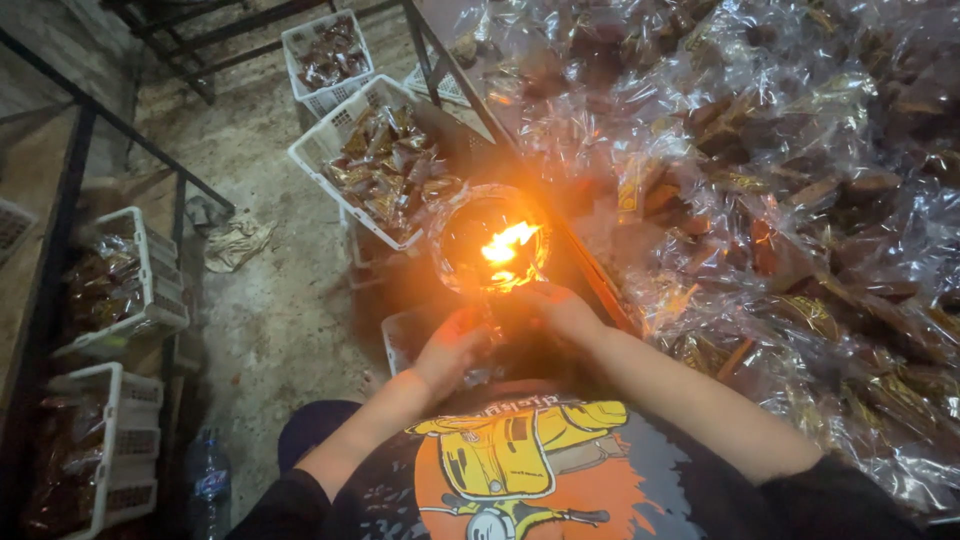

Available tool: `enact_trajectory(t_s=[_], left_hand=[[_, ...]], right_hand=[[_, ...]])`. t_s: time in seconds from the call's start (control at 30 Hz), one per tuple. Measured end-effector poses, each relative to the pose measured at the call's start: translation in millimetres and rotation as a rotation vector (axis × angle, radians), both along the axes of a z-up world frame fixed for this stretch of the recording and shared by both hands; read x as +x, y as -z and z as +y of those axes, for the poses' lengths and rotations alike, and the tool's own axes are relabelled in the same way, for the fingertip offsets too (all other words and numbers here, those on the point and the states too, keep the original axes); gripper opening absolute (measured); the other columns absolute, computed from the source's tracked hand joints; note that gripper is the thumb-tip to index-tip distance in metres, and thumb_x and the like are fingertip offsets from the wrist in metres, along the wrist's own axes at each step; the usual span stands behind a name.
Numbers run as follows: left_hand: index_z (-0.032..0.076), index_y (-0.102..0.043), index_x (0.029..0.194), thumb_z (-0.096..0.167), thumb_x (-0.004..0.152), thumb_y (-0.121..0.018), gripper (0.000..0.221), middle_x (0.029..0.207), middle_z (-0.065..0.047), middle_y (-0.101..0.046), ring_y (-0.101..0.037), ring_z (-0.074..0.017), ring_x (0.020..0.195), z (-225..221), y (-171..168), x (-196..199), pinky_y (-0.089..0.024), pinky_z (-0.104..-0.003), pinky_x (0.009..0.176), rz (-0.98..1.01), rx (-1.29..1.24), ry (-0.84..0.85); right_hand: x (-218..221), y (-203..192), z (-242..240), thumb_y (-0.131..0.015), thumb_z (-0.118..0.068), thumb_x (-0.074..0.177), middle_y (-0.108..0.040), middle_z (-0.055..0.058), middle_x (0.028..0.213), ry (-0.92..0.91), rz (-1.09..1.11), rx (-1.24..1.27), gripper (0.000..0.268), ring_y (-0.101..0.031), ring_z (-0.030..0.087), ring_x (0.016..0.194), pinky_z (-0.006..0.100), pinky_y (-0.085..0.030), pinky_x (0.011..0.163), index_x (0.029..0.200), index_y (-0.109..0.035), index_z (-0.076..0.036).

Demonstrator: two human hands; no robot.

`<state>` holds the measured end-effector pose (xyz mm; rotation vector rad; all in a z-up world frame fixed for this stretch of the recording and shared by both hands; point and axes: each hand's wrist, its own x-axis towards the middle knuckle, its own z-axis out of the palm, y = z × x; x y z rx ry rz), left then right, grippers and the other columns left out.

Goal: Sealing plastic bags containing bread or snacks by passing the folded edges through a small flame.

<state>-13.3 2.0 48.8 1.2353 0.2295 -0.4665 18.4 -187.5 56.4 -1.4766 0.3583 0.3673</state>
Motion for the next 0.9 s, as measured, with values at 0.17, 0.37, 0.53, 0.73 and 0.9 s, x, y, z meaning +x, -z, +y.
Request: enact_trajectory(t_s=[0.17,0.37,0.53,0.73,0.9], left_hand=[[0.008,-0.055,0.136,0.006,0.085,-0.078,0.056,0.101,-0.017,-0.074,-0.073,-0.0241,0.074,3.3,-3.6,1.1,-0.063,-0.034,0.058,0.078,0.135,0.107],[0.007,-0.057,0.143,0.035,0.091,-0.075,0.062,0.119,-0.028,-0.068,-0.07,-0.0361,0.108,-3.4,-51.0,-26.7,-0.06,-0.047,0.089,-0.175,0.53,0.389],[0.008,-0.065,0.127,0.025,0.088,-0.073,0.043,0.089,-0.018,-0.066,-0.067,-0.0247,0.08,9.6,8.2,-20.2,-0.058,-0.035,0.073,-0.163,0.409,0.354],[0.016,-0.071,0.091,0.029,0.083,-0.074,0.016,0.068,-0.002,-0.064,-0.064,-0.0139,0.069,13.8,51.0,-15.0,-0.053,-0.027,0.071,-0.264,0.496,0.446],[0.005,-0.068,0.091,0.011,0.086,-0.068,0.008,0.064,-0.005,-0.058,-0.057,-0.0141,0.059,13.0,59.1,-10.0,-0.048,-0.023,0.059,-0.215,0.188,0.358]], right_hand=[[-65.0,-162.6,35.9,-0.067,-0.017,0.093,-0.062,0.025,0.117,0.099,0.262,0.314,0.046,-0.063,0.033,0.099,0.047,-0.057,0.092,0.131,-0.062,0.009],[16.2,61.3,3.7,-0.067,-0.02,0.097,-0.059,0.018,0.1,-0.211,0.14,0.165,0.036,-0.059,0.012,0.091,0.024,-0.052,0.09,0.124,-0.066,0.004],[-53.4,-80.4,16.9,-0.087,-0.027,0.082,-0.071,0.011,0.106,-0.361,0.019,0.014,0.041,-0.065,0.017,0.085,0.034,-0.057,0.078,0.119,-0.076,-0.014],[-36.7,-44.4,9.7,-0.082,-0.028,0.086,-0.075,0.009,0.108,-0.387,-0.123,-0.009,0.032,-0.07,0.018,0.103,0.036,-0.054,0.096,0.114,-0.077,-0.013],[-39.4,-72.7,10.3,-0.067,-0.031,0.097,-0.065,0.012,0.122,-0.074,-0.049,0.289,0.047,-0.06,0.021,0.11,0.031,-0.047,0.089,0.14,-0.06,-0.013]])
